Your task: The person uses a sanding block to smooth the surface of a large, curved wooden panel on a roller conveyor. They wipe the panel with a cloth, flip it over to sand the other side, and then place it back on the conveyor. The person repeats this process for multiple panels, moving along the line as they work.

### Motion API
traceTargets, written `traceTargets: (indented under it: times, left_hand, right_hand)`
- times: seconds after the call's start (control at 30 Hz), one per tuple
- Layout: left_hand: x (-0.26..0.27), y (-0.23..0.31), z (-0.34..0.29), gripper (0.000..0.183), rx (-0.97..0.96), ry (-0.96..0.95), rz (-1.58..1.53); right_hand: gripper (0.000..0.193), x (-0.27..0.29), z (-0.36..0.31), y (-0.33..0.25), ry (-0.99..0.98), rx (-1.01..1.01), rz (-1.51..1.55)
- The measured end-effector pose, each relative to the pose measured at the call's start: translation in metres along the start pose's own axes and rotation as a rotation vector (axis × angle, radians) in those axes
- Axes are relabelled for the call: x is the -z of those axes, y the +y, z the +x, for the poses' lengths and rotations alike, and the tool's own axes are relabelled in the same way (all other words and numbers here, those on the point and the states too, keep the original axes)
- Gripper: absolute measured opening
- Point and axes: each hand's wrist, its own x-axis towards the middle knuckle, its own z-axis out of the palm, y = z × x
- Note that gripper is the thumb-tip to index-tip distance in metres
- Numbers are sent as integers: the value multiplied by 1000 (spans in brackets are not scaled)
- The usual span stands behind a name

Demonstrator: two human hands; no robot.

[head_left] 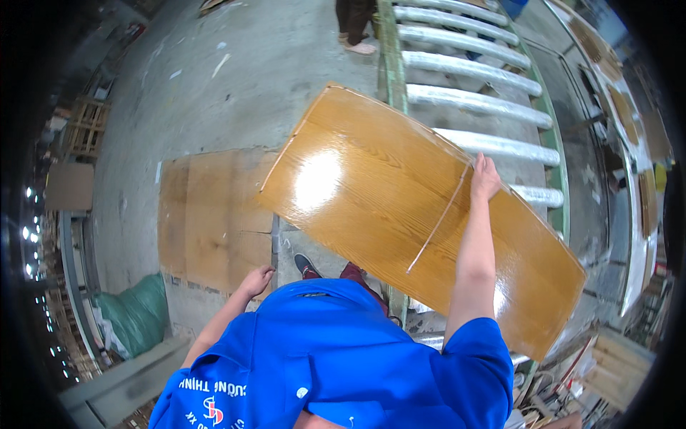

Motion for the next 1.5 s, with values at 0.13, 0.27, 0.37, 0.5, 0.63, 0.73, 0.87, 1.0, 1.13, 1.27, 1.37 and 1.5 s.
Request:
traceTargets:
  times: [0.13,0.27,0.37,0.5,0.63,0.73,0.87,1.0,1.13,1.27,1.37,1.5]
  left_hand:
    - [-11,-10,-8,32,-3,37,-55]
    - [-16,-15,2,32,-64,40,-85]
    - [-17,-25,10,32,-100,19,-58]
    - [-7,-38,25,31,-150,22,-45]
    - [5,-50,39,30,-357,70,-61]
    - [7,-59,32,29,-283,52,-64]
    - [9,-87,8,29,-352,-20,-41]
    - [5,-127,-18,30,-372,-133,-99]
    - [5,-192,-34,31,-304,-171,111]
    - [10,-243,-46,31,-266,-183,259]
    - [11,-263,-46,31,-284,-177,279]
    - [17,-251,-50,32,-331,-130,204]
  right_hand:
    - [34,13,-16,-4,-28,-8,-20]
    - [39,45,-32,23,88,-426,1140]
    - [39,71,-78,36,-82,-844,2108]
    - [44,91,-150,16,-195,-963,2342]
    - [45,115,-198,-12,-254,-831,2453]
    - [51,132,-219,-37,-219,-769,2542]
    - [57,156,-256,-62,-113,-667,2549]
    - [57,169,-323,-64,62,-695,2502]
    - [59,180,-380,-70,172,-692,2432]
    - [60,217,-404,-74,222,-603,2421]
    - [61,245,-415,-74,233,-487,2374]
    - [64,250,-443,-70,212,-497,2402]
